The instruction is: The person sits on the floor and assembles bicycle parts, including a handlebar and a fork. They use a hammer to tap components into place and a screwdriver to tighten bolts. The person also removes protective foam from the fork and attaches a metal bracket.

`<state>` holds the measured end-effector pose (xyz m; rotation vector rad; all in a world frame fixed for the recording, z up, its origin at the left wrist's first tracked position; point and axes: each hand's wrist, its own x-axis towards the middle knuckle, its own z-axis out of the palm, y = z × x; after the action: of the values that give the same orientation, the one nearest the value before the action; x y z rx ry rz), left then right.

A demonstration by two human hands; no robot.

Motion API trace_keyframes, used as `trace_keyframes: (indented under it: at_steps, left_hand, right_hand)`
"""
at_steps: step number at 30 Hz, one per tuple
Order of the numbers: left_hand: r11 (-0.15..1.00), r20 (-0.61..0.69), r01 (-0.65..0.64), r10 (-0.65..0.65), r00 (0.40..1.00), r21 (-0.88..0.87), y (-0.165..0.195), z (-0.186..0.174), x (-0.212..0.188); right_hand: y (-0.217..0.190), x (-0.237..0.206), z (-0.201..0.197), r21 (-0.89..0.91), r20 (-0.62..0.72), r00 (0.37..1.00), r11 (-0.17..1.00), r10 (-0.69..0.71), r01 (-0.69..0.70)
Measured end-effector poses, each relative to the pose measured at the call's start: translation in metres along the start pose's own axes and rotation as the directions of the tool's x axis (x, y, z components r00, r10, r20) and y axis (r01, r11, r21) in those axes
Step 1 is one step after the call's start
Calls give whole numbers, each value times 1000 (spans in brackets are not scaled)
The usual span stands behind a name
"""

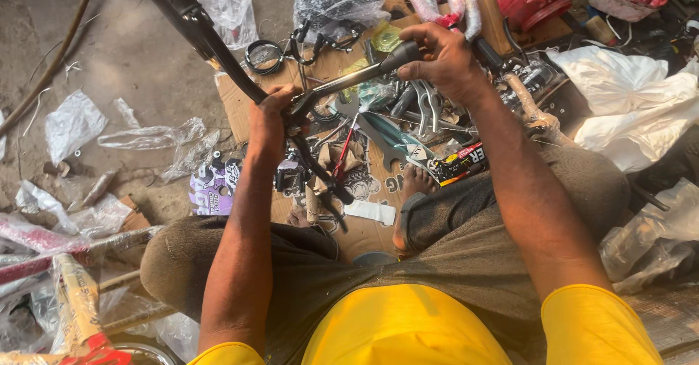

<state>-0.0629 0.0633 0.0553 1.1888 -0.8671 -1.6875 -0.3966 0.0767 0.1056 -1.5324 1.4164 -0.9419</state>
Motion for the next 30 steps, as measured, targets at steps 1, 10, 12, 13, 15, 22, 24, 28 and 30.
trace_keyframes:
  at_steps: [1,10,12,13,15,22,24,28,30]
  left_hand:
    - [1000,5,20,-20,1000,-16,2,1,2]
    - [987,88,-99,88,992,125,-5,15,10]
    - [991,94,-64,53,994,119,-5,20,13]
    - [992,95,-44,33,995,115,-5,23,13]
    - [971,69,-34,18,997,238,-6,33,14]
    - [952,93,-155,134,987,265,14,75,14]
    - [933,199,-171,111,974,316,32,87,18]
    - [891,415,-354,220,883,283,65,143,30]
    - [900,470,-363,219,855,240,77,182,34]
  right_hand:
    - [0,0,-4,51,36,996,995,81,-83]
    - [18,-12,1,-345,69,993,932,-98,116]
    - [19,-13,9,-465,129,991,880,-39,95]
    - [19,-14,13,-510,169,986,856,3,85]
    - [18,-14,23,-665,262,961,738,86,116]
    - [-3,-8,8,-849,237,962,510,137,137]
    - [-12,-9,-16,-769,250,960,628,126,118]
    - [-24,-32,-68,-763,84,995,645,57,27]
    - [-23,-50,-88,-869,-110,980,495,-167,-13]
